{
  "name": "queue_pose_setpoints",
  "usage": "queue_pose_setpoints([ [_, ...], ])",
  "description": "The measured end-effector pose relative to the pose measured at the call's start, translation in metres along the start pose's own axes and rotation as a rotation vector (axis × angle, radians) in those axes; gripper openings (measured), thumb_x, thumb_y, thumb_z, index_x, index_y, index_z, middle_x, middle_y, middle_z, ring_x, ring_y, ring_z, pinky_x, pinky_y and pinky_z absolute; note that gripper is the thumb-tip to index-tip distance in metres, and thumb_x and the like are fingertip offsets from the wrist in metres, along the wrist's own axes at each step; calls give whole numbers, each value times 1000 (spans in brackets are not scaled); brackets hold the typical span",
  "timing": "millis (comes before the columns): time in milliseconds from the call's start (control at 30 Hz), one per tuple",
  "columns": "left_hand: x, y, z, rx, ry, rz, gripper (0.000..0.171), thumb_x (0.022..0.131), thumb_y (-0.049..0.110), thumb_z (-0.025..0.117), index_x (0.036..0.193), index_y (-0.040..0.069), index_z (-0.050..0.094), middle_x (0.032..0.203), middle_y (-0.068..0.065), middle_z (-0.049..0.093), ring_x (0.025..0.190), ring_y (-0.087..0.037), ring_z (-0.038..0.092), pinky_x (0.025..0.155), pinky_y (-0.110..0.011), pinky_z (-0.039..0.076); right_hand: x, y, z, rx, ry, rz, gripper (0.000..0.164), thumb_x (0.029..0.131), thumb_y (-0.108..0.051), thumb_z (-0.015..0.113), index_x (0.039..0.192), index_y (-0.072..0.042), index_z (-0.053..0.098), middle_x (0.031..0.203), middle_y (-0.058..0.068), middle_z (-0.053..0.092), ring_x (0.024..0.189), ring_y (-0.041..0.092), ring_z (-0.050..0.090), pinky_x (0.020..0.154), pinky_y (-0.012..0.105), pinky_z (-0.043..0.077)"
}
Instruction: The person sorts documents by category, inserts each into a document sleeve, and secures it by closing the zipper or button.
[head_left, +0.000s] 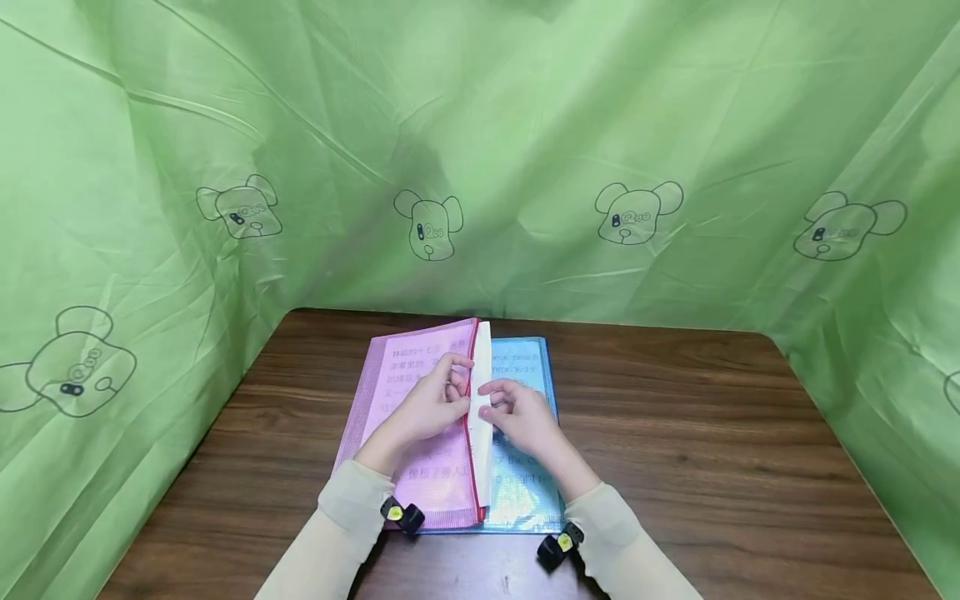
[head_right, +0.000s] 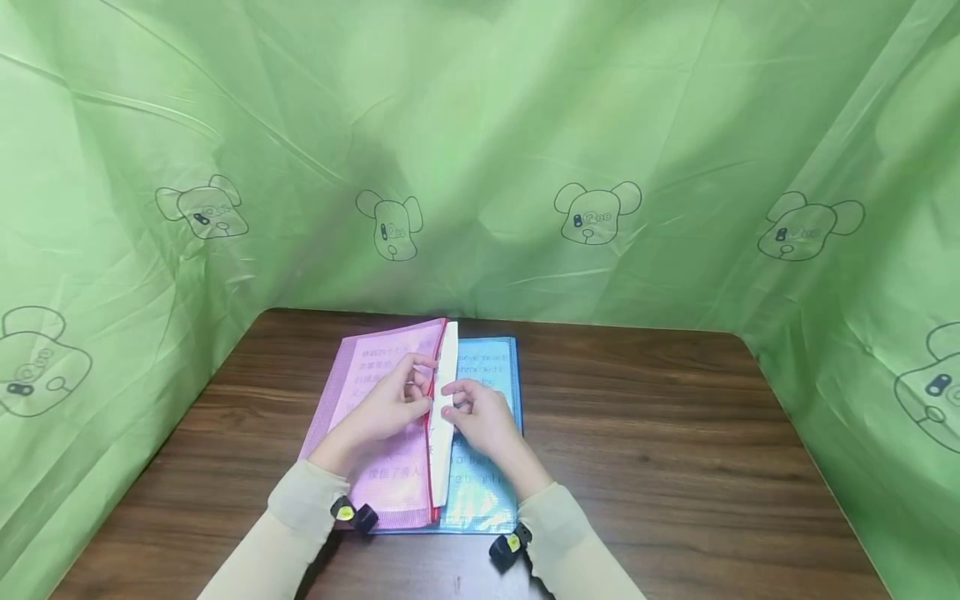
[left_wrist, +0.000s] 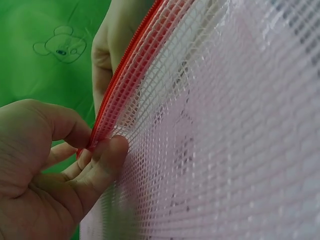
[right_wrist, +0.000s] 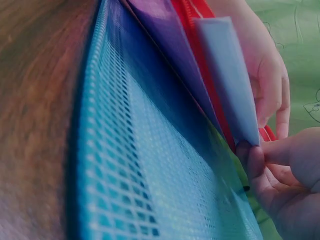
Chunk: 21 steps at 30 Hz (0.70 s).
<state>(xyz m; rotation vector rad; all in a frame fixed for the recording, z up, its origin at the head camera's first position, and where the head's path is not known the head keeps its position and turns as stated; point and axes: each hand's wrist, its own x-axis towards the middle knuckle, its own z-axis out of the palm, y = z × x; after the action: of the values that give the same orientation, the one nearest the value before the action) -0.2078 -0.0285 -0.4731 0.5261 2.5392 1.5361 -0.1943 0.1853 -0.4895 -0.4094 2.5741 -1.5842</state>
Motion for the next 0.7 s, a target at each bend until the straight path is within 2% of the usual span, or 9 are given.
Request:
queue_pose_setpoints([
  [167,1,-1,4,10,24,1,61,93,-4,68,149,8,50,107,-8,61,83,-16,62,71,-26,53,0,0,-3,37,-19,12,25,100,-13,81,124,-9,77,100,3,78,74,14,72,56,28,53],
  [400,2,-1,5,-25,52,-4,60,91,-8,68,147,6,52,107,-10,60,82,-17,61,72,-24,52,1,2,-7,159,51,12,23,95,-5,83,117,1,78,99,10,81,78,21,79,65,27,62],
  [567,0,3,8,-62,49,-2,61,89,-12,66,146,5,51,107,-12,59,82,-17,58,66,-23,52,1,2,-1,125,33,-37,17,96,-1,81,113,1,81,98,10,82,78,15,77,68,26,62],
  [700,-1,8,12,-53,39,23,61,89,-11,68,146,3,51,107,-12,60,82,-17,59,69,-24,53,-1,2,2,62,48,-78,13,96,-1,80,109,-1,84,95,7,83,76,12,75,67,24,61],
])
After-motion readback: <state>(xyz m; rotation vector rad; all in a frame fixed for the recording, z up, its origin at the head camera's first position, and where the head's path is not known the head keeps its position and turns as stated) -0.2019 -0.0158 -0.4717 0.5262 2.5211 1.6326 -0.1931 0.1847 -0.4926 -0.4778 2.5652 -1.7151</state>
